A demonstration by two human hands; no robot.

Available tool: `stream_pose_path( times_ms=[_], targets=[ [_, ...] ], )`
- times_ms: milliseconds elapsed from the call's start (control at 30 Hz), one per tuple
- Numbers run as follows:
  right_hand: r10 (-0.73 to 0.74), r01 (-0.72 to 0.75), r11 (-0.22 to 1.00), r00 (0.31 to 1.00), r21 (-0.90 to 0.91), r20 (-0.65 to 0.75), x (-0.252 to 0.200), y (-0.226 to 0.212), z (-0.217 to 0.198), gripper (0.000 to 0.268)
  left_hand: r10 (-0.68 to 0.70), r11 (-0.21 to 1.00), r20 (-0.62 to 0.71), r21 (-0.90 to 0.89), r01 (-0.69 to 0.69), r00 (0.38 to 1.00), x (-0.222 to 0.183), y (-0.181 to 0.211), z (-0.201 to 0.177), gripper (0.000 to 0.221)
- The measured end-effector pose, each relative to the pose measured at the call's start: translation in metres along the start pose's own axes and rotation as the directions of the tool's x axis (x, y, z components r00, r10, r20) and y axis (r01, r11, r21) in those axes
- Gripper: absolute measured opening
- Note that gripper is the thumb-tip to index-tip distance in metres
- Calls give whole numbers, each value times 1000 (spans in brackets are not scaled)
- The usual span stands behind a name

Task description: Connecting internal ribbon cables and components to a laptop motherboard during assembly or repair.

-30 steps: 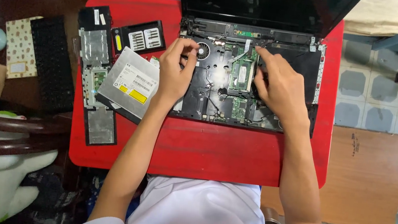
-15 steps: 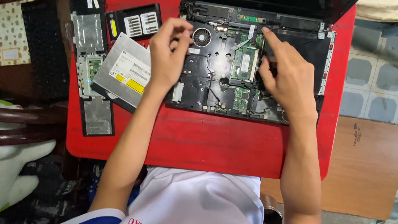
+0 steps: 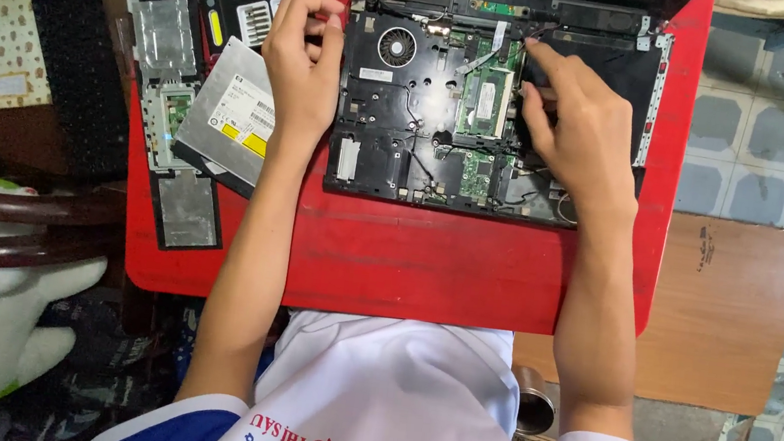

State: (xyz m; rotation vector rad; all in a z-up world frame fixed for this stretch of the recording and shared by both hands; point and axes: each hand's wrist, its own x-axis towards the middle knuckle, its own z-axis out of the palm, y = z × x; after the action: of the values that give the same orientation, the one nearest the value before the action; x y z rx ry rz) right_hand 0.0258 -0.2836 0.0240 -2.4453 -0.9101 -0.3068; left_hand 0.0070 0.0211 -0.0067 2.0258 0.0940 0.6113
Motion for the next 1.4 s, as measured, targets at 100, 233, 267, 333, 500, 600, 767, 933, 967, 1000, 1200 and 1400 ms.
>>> stream_pose_path(
  times_ms=[100,233,267,333,500,600,767,933,967,1000,1200,1400],
  targets=[
    [24,-24,1000,999,-3,34,2,-8,-5,41,25,1000,-9,6,-25,1000,0,-2,1,16],
    [-11,10,997,1000,-83,-14,0,-5,1,31,-1,1000,-33,29,2,999,0,-3,-1,16],
    [-29,27,995,999,-93,-16,0,-4,2,21,11,1000,-31,24,-10,999,0,-5,0,16],
    [-43,40,994,999,-104,-19,0,-3,0,12,23,1000,-25,17,-22,999,0,-6,0,16],
    [67,-46,952,996,304,-56,3,-18,-19,14,46,998,28,47,-47,999,0,-8,3,12],
    [84,-129,909,988,397,128,1,-25,-31,13,44,998,30,41,-46,999,0,-10,3,10],
    [22,-112,934,966,340,256,2,-31,-15,14,42,998,15,50,-43,999,0,-10,4,10],
    [16,-65,985,958,163,287,0,-26,-1,14,39,998,16,45,-39,999,0,-11,5,10],
    [5,-50,987,959,154,283,0,-26,-1,13,51,998,16,44,-52,999,0,-10,4,10],
    [-6,-35,989,961,143,275,0,-26,-2,12,66,997,16,42,-67,998,1,-9,5,10],
    [-43,-5,975,978,223,206,3,-31,-12,13,55,997,22,48,-56,998,1,-10,6,10],
    [-46,19,994,967,109,251,1,-27,-1,15,19,998,28,59,-21,999,0,-8,7,10]
  ],
)
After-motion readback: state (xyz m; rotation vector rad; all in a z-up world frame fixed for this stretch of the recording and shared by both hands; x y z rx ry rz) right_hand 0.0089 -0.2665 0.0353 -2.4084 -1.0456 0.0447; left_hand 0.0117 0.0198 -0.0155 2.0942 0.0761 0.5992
